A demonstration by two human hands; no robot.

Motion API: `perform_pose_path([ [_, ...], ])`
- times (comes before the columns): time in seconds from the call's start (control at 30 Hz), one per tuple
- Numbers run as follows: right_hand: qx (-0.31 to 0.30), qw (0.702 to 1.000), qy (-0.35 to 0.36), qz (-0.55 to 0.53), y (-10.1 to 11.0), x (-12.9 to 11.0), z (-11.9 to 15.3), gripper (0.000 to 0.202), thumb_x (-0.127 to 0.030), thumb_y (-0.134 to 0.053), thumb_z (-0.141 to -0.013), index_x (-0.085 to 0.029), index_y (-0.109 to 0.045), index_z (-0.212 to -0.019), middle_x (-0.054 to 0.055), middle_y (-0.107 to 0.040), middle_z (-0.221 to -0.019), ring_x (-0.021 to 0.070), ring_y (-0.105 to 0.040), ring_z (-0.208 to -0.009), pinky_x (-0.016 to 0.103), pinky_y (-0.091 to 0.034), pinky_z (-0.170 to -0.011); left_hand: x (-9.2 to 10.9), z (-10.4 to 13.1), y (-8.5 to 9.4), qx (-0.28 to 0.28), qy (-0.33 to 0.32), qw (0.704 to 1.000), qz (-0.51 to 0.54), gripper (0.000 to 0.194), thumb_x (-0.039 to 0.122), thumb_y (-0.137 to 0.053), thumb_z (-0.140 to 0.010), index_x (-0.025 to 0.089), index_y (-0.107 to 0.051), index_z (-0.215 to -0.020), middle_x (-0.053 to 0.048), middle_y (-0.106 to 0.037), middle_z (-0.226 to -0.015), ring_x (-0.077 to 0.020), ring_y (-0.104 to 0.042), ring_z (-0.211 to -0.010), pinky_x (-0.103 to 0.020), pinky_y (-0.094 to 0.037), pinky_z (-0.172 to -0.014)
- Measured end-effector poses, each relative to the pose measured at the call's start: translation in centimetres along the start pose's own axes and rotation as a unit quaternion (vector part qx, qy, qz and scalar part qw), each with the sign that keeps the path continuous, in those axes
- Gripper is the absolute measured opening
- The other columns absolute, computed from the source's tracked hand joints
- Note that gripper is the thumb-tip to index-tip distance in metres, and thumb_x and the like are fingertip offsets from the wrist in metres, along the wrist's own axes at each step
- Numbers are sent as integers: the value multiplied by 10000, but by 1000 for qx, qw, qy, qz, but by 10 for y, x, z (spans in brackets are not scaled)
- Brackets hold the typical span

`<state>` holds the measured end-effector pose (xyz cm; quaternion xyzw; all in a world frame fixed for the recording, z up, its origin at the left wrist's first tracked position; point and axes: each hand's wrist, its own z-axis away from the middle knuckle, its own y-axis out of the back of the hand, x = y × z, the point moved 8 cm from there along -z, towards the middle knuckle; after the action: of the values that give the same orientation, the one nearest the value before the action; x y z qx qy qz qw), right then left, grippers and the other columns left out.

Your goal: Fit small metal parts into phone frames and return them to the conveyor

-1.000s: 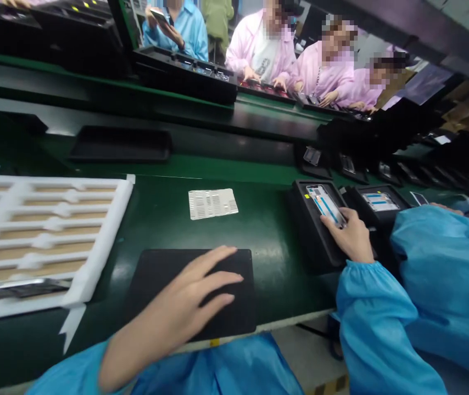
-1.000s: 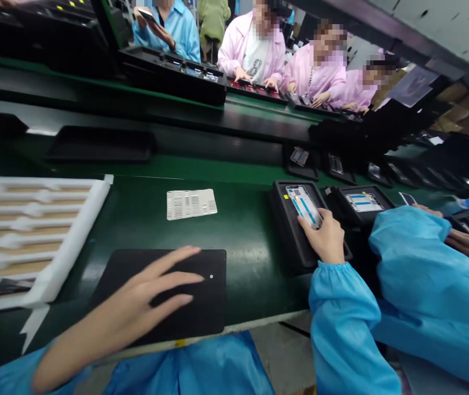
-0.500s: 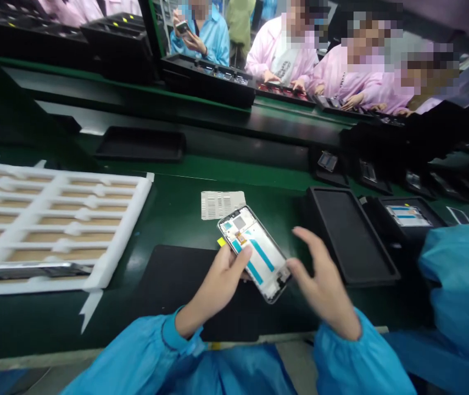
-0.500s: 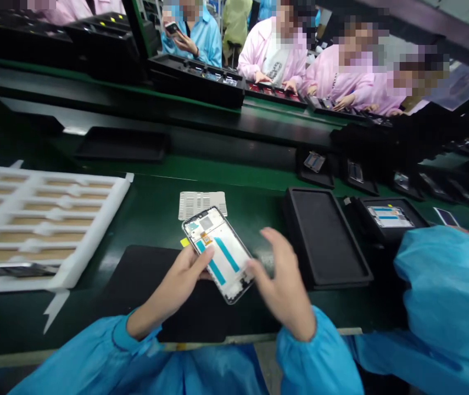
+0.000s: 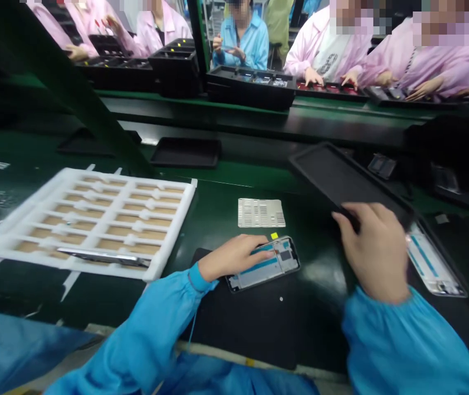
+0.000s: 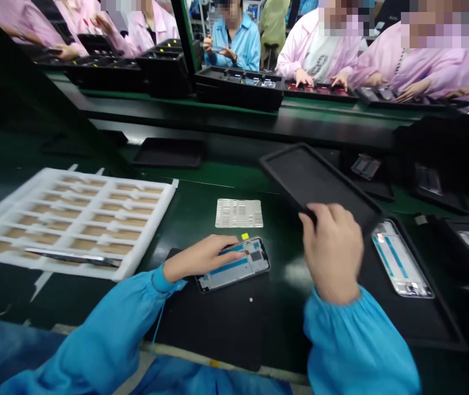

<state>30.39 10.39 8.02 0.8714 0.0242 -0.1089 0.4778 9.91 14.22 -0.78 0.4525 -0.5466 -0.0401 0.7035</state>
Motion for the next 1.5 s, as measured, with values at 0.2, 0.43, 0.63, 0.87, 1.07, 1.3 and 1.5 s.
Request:
perform_pose_path([
  [0.2,-72,991,21,-108,-144,-25,-84,236,-203,-463,-922,-177,-652,-1061,147,-591,-1113,318,-488,-1089,513,-366,-964,-24,-7,-19,-50,7,998,-27,341,494,-457,-981,212,-630,-1063,-78,-323,-1582,-291,-234,-1488,-535,-169,-1208],
  [0.43,-160,967,53,-192,-167,-28,-45,214,-193,-452,-916,-159,-650,-990,111,-633,-1003,238,-584,-938,402,-467,-879,-36,-3,-19,-54,9,998,-21,346,479,-457,-984,184,-636,-1004,-112,-354,-1554,-261,-249,-1485,-522,-140,-1227],
  [0.63,-265,933,80,-231,-167,-30,-16,117,-215,-541,-884,-193,-649,-842,50,-629,-856,202,-590,-810,335,-467,-766,-38,-1,-22,-46,3,999,-26,361,479,-461,-982,170,-645,-1006,-126,-359,-1547,-265,-252,-1482,-505,-144,-1227],
  [0.87,-295,923,47,-243,-176,-29,-18,104,-187,-579,-837,-196,-594,-735,50,-541,-810,226,-527,-844,367,-410,-831,-38,0,-21,-39,-4,999,-15,350,482,-458,-982,186,-644,-974,-97,-391,-1525,-256,-284,-1468,-490,-141,-1228],
  [1.07,-307,885,-35,-348,-178,-16,-14,193,-358,-655,-783,-196,-595,-699,28,-553,-742,191,-512,-721,342,-434,-736,-40,2,-23,-58,6,998,-2,345,501,-443,-983,207,-625,-989,-61,-399,-1522,-228,-293,-1462,-462,-123,-1232],
  [1.3,-213,795,-172,-541,-175,-9,-10,464,-661,-637,-740,-208,-546,-778,6,-592,-796,147,-564,-750,287,-479,-711,-44,2,-27,-73,9,997,-16,351,510,-452,-978,214,-633,-1028,-58,-359,-1560,-248,-211,-1498,-469,-154,-1221],
  [1.5,-123,738,-247,-616,-151,-8,-3,487,-640,-751,-668,-211,-555,-789,-16,-591,-769,99,-549,-644,247,-495,-639,-29,5,-16,-43,3,998,-48,321,494,-483,-972,206,-624,-962,-63,-319,-1585,-290,-308,-1458,-517,-168,-1204],
])
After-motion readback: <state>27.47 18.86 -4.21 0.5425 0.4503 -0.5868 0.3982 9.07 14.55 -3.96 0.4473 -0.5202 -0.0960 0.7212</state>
